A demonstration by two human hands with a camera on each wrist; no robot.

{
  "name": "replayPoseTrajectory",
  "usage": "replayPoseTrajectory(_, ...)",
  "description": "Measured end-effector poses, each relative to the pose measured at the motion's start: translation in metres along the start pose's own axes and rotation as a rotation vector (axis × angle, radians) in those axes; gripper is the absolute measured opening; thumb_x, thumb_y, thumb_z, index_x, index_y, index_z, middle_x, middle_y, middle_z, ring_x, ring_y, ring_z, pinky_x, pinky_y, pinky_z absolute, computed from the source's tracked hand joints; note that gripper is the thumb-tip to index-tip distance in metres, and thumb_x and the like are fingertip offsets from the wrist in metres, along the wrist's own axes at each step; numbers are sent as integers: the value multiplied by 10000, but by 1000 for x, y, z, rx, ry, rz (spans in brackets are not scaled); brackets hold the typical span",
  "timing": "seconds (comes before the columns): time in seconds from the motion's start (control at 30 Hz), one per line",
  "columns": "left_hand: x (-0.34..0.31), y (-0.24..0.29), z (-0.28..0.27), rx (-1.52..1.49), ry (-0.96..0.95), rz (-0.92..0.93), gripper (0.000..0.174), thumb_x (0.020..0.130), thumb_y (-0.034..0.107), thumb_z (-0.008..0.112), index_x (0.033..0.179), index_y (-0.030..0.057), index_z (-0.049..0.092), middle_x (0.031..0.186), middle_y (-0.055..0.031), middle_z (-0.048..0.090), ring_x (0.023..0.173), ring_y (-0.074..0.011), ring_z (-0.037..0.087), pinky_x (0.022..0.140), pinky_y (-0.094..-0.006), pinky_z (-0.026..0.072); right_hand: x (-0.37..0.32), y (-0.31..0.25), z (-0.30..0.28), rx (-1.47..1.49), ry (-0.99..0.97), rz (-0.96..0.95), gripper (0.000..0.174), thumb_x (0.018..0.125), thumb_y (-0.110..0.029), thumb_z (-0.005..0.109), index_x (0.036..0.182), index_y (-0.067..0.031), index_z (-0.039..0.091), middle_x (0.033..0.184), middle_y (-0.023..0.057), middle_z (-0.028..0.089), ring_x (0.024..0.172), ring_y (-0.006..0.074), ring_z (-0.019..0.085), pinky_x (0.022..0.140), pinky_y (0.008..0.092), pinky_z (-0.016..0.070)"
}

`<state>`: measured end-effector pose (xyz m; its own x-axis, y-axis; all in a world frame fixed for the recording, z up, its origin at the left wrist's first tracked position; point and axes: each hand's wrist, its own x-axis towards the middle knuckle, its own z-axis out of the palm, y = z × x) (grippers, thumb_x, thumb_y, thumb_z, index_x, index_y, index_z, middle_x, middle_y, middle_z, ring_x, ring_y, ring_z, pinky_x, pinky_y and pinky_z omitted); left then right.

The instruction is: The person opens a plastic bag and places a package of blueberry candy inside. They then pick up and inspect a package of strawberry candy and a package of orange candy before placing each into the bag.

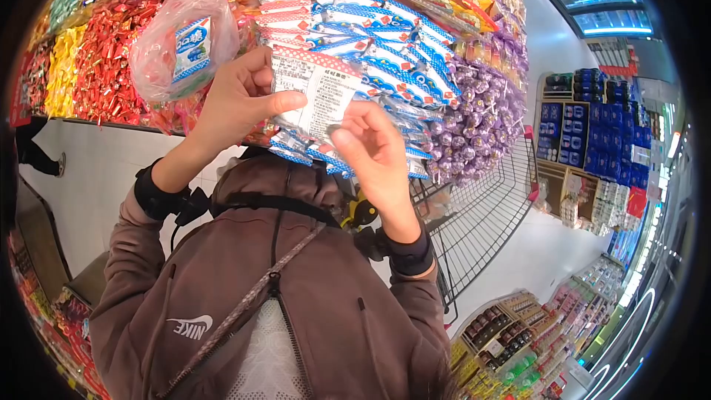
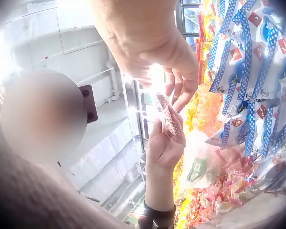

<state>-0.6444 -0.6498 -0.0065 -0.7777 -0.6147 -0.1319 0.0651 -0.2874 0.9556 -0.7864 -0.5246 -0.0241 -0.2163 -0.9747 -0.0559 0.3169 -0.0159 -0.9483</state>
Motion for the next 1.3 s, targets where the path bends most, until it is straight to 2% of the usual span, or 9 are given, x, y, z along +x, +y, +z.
replayPoseTrajectory(0.07, -5, 4, 2, 30, 15, -43, 384, 716, 63, 636, 1039, -28, 449, 873, -84, 600, 758, -92, 560, 643, -224, 463, 2, -2, 5, 7, -1, 13, 231, 786, 18, 520, 1005, 20, 446, 947, 92, 553, 872, 136, 525, 644, 239, 474)
replayPoseTrajectory(0.13, -9, 6, 7, -26, 42, -49, 373, 723, 47, 624, 1042, -28, 446, 907, -92, 591, 821, -103, 553, 702, -237, 456, 1, -2, 6, 1, 25, 15, 211, 789, 21, 511, 992, 23, 452, 947, 96, 557, 854, 130, 532, 631, 235, 470)
replayPoseTrajectory(0.23, -15, -4, 4, -33, -37, 42, 350, 736, 26, 604, 1042, -25, 442, 928, -85, 584, 839, -90, 541, 706, -225, 447, 0, -1, 2, 15, 54, 4, 189, 789, 27, 505, 973, 28, 461, 925, 99, 565, 817, 121, 542, 604, 231, 466)
replayPoseTrajectory(0.33, -22, 2, 2, -122, -95, -36, 343, 747, 12, 588, 1052, -25, 434, 951, -80, 577, 867, -85, 530, 730, -224, 440, -2, -2, -1, 17, 60, -11, 168, 787, 34, 501, 952, 30, 468, 897, 97, 574, 781, 114, 548, 579, 229, 460)
replayPoseTrajectory(0.43, -23, 4, 2, -114, -132, -35, 346, 756, 16, 579, 1065, -25, 430, 954, -75, 578, 883, -95, 532, 745, -227, 438, -3, -2, -1, 13, 56, -16, 146, 784, 38, 502, 926, 26, 469, 887, 97, 577, 768, 111, 549, 568, 229, 458)
replayPoseTrajectory(0.83, -30, 0, 0, -85, -166, -19, 394, 770, -4, 547, 1136, -25, 401, 1016, -114, 568, 949, -136, 529, 798, -259, 440, -8, 0, 1, -22, 28, -69, 118, 770, 35, 528, 856, -2, 456, 858, 95, 587, 749, 98, 555, 571, 212, 466)
replayPoseTrajectory(1.3, -30, -1, 0, -90, -168, -16, 431, 769, -6, 550, 1166, -22, 381, 1020, -114, 566, 958, -142, 525, 802, -260, 441, -6, -2, 1, -6, 10, -70, 120, 763, 56, 520, 849, 1, 456, 858, 98, 587, 763, 103, 557, 569, 214, 470)
